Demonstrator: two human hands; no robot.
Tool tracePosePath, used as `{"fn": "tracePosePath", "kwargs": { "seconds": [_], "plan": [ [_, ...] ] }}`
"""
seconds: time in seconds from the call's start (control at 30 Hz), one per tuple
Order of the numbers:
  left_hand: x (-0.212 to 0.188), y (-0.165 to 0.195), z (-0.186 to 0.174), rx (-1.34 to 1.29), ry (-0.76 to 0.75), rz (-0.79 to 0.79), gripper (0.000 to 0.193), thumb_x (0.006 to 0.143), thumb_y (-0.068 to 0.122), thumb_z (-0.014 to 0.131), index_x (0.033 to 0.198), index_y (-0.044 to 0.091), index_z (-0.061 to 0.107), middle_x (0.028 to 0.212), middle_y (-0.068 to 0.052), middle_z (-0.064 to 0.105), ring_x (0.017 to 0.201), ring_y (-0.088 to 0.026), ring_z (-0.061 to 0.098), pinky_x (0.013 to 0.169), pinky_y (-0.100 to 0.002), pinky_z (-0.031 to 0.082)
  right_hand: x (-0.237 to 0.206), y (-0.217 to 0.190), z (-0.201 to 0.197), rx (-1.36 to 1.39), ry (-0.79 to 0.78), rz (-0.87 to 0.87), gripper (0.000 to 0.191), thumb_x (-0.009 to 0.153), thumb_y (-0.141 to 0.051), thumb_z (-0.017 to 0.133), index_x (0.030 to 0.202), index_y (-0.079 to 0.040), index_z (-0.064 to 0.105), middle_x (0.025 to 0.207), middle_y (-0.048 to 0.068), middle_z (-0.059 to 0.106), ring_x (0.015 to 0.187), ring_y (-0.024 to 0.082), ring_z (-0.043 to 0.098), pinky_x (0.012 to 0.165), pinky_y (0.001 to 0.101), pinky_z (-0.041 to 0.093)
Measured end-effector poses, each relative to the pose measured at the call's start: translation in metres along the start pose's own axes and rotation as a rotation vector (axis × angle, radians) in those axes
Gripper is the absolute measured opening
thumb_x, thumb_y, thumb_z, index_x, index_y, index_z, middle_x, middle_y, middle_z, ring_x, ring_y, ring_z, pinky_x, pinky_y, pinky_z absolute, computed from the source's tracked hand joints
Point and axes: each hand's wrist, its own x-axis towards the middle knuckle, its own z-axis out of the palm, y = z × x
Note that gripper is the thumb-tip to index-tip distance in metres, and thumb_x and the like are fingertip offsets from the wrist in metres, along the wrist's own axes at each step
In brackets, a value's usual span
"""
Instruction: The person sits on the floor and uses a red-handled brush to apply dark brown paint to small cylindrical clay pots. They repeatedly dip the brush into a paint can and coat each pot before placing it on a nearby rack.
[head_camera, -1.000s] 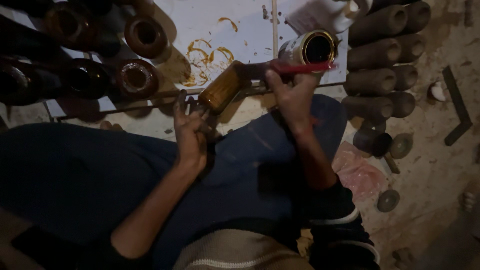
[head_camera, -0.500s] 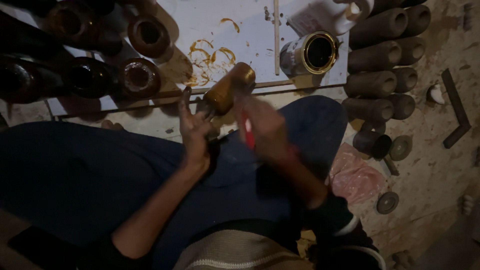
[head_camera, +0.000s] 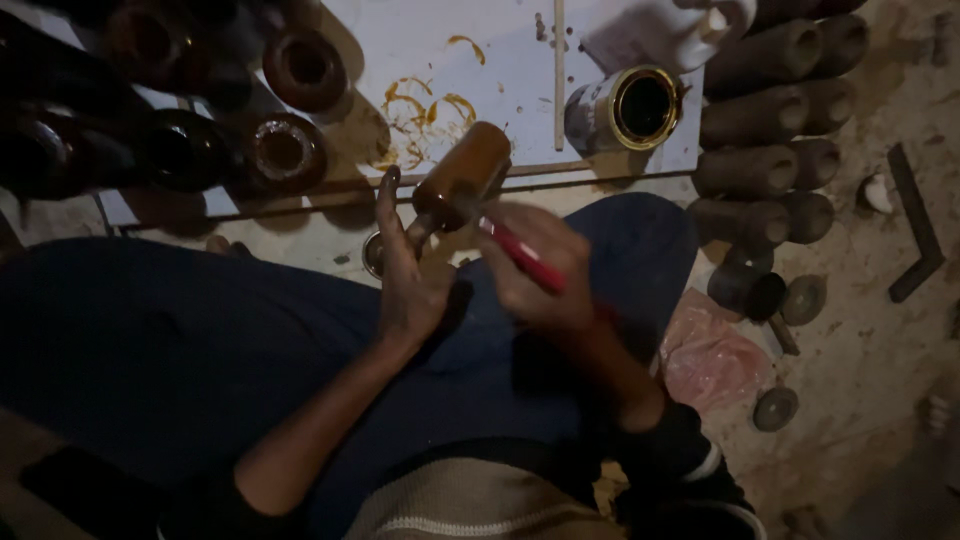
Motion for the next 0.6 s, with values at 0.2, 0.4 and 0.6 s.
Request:
{"fn": "tracePosePath", "kwargs": {
  "seconds": [0.2, 0.4, 0.6],
  "plan": [
    [0.001, 0.001, 0.000, 0.015, -0.040, -0.022, 0.105, 0.083, -0.006, 0.057, 0.167, 0.010, -0.004, 0.168, -0.026, 0.018, 0.149, -0.045, 0.047, 0.113, -0.049, 0.052, 0.018, 0.021, -0.008, 0.103, 0.148, 0.331, 0.015, 0.097, -0.003, 0.072, 0.111, 0.002, 0.073, 0.096, 0.015, 0.077, 0.083, 0.025, 0.076, 0.073, 0.0311, 0.060],
    [0.003, 0.004, -0.001, -0.037, -0.045, -0.042, 0.109, 0.076, -0.016, 0.050, 0.168, 0.009, -0.003, 0.167, -0.028, 0.022, 0.151, -0.046, 0.046, 0.113, -0.048, 0.051, -0.005, 0.007, 0.009, -0.056, 0.036, -0.031, 0.012, 0.096, -0.003, 0.072, 0.107, 0.001, 0.071, 0.101, 0.017, 0.073, 0.093, 0.027, 0.074, 0.081, 0.0332, 0.059],
    [0.003, 0.006, -0.001, -0.020, -0.065, -0.026, 0.109, 0.074, -0.017, 0.051, 0.165, 0.008, -0.004, 0.171, -0.026, 0.009, 0.151, -0.046, 0.041, 0.113, -0.050, 0.049, 0.006, 0.018, -0.008, -0.032, 0.181, 0.154, 0.014, 0.095, 0.000, 0.072, 0.109, 0.003, 0.073, 0.101, 0.017, 0.075, 0.091, 0.027, 0.076, 0.081, 0.0338, 0.059]
  ]
}}
